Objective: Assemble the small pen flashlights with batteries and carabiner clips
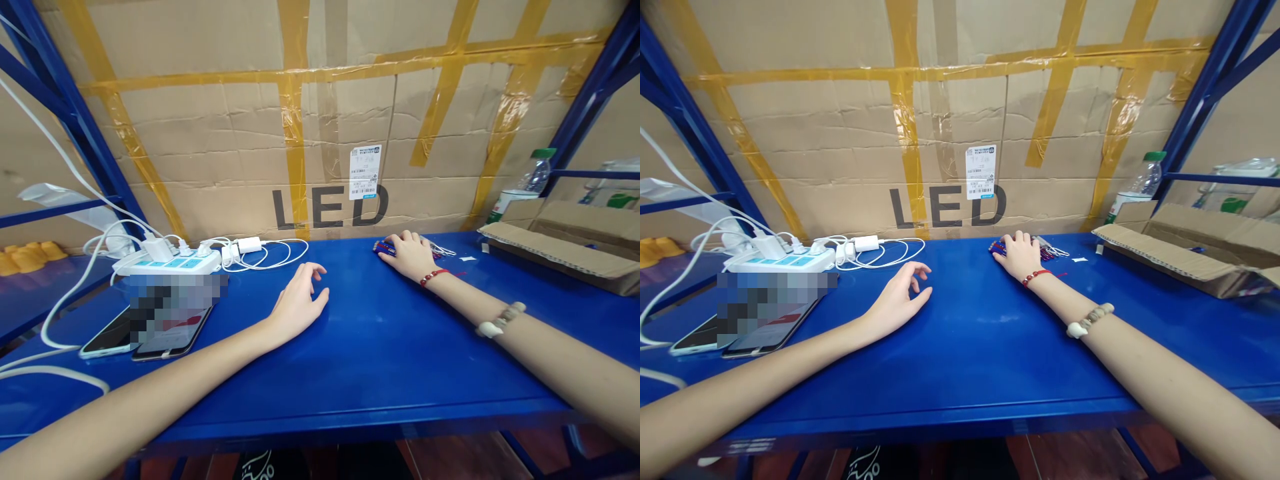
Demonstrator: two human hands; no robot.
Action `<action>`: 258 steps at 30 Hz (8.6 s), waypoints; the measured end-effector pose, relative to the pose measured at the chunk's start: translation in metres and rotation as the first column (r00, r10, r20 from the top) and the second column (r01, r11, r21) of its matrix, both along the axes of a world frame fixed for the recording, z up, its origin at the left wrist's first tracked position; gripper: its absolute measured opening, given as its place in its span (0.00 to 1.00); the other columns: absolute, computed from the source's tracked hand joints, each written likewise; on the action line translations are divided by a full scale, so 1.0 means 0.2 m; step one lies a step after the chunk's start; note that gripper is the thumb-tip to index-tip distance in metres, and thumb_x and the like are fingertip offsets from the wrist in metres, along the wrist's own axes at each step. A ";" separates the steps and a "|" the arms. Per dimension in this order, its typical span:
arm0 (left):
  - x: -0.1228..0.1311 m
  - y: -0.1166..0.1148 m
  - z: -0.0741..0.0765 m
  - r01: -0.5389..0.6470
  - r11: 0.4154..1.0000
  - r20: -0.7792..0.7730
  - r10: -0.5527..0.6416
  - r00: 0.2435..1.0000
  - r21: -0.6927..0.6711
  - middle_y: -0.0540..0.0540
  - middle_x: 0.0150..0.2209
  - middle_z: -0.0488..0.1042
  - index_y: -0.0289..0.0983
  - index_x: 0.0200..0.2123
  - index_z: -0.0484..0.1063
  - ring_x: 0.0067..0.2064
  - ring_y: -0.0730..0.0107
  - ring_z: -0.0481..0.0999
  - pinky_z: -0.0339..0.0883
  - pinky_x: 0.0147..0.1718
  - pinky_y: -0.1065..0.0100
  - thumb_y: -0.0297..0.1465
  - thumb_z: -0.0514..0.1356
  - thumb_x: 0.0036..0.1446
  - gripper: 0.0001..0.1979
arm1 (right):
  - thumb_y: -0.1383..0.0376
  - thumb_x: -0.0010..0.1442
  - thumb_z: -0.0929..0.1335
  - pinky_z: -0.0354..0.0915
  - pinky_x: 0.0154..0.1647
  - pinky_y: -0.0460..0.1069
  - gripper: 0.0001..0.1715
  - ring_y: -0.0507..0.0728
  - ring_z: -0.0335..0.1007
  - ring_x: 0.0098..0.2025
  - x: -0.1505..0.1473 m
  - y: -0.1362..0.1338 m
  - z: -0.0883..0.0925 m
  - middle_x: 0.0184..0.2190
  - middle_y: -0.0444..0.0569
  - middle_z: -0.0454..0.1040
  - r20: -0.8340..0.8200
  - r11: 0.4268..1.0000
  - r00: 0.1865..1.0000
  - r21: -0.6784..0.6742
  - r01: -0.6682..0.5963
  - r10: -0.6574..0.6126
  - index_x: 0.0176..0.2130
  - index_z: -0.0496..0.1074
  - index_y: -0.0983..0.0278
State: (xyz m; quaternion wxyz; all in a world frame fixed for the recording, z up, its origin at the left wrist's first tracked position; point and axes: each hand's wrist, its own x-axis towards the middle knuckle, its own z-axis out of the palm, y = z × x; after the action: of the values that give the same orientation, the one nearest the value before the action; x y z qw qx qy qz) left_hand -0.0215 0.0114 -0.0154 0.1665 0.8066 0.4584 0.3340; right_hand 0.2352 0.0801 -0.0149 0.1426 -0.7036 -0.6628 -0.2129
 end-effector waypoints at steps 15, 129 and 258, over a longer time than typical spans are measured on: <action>0.00 0.00 0.00 -0.009 1.000 0.004 0.009 1.000 0.015 0.47 0.40 0.67 0.39 0.43 0.61 0.32 0.71 0.67 0.64 0.31 0.66 0.31 0.54 0.53 0.13 | 0.57 0.58 0.64 0.55 0.39 0.53 0.17 0.63 0.64 0.44 -0.03 -0.01 0.02 0.38 0.57 0.71 0.093 0.994 0.990 -0.009 -0.109 0.109 0.35 0.76 0.66; 0.00 0.01 0.04 0.034 0.978 0.337 0.038 0.941 -0.205 0.45 0.42 0.68 0.39 0.40 0.64 0.48 0.64 0.66 0.55 0.52 0.61 0.38 0.40 0.62 0.16 | 0.53 0.60 0.61 0.60 0.32 0.46 0.18 0.53 0.70 0.33 -0.38 -0.29 0.03 0.37 0.44 0.77 -0.377 0.651 0.614 -0.038 -0.758 0.693 0.41 0.73 0.58; 0.00 0.01 0.04 0.029 0.969 0.281 0.043 0.959 -0.245 0.45 0.43 0.69 0.39 0.40 0.64 0.50 0.64 0.65 0.54 0.53 0.61 0.40 0.42 0.61 0.16 | 0.50 0.59 0.62 0.60 0.33 0.46 0.19 0.54 0.71 0.36 -0.36 -0.27 0.02 0.37 0.44 0.77 -0.368 0.647 0.628 -0.088 -0.757 0.685 0.40 0.73 0.57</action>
State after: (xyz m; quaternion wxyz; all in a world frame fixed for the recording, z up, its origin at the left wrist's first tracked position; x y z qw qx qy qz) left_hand -0.0206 0.0127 -0.0077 0.3282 0.7216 0.4706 0.3874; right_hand 0.1624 0.0265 -0.0107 0.2315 -0.4116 -0.8799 0.0527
